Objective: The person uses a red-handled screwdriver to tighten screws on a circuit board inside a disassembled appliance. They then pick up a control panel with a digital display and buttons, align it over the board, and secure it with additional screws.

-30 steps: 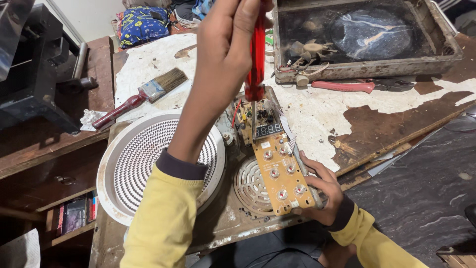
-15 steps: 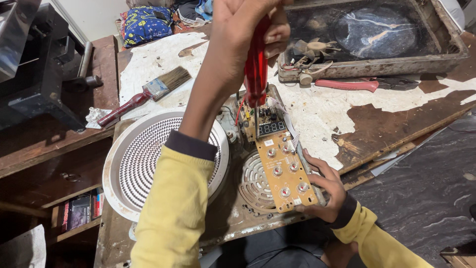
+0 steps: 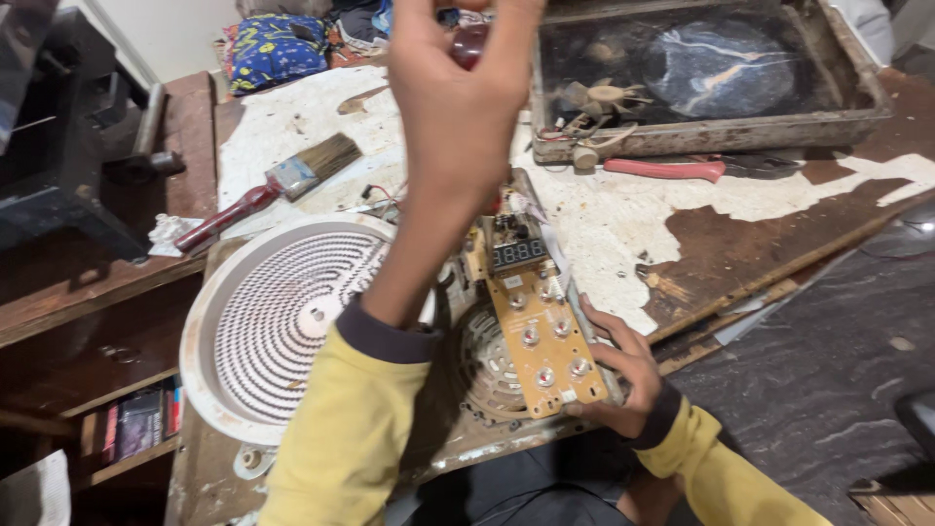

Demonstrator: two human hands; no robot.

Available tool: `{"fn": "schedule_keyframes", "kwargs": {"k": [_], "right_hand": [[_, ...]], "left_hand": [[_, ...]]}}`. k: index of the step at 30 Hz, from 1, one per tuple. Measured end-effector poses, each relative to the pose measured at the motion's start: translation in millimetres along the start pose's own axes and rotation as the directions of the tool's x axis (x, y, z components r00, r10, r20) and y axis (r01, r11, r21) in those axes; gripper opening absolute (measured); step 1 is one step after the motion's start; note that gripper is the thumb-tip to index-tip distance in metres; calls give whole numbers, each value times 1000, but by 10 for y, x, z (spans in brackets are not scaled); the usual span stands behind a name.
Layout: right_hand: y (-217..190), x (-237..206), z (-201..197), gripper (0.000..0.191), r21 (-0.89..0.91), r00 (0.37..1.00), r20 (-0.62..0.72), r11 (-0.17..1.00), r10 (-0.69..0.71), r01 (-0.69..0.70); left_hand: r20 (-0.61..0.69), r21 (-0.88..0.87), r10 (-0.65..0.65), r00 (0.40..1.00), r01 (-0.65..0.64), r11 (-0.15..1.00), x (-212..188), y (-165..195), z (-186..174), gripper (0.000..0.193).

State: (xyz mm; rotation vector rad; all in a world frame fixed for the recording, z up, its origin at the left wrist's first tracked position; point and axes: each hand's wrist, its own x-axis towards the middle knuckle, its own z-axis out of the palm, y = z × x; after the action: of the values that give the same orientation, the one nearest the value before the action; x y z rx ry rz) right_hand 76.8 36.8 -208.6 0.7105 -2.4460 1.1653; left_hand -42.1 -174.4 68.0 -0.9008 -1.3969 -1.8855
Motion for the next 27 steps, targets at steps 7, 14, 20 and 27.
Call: {"fn": "schedule_keyframes", "kwargs": {"k": [7, 14, 20, 27], "right_hand": [[-90, -26, -1, 76, 22, 997, 15, 997, 76, -76], [-128, -9, -19, 78, 46, 998, 30, 998, 50, -51], [-79, 1, -28, 80, 25, 996, 71, 998, 50, -52], [207, 113, -245, 87, 166, 956, 292, 986, -26, -24]], "left_hand": [[373, -239, -274, 887, 377, 895, 82, 111, -303, 28], [376, -151, -245, 894, 320, 935, 151, 140, -345, 32], [74, -2, -51, 996, 52, 999, 4, 88, -241, 23], [10, -12, 18, 1000, -18, 1000, -130, 68, -228, 20]]}}
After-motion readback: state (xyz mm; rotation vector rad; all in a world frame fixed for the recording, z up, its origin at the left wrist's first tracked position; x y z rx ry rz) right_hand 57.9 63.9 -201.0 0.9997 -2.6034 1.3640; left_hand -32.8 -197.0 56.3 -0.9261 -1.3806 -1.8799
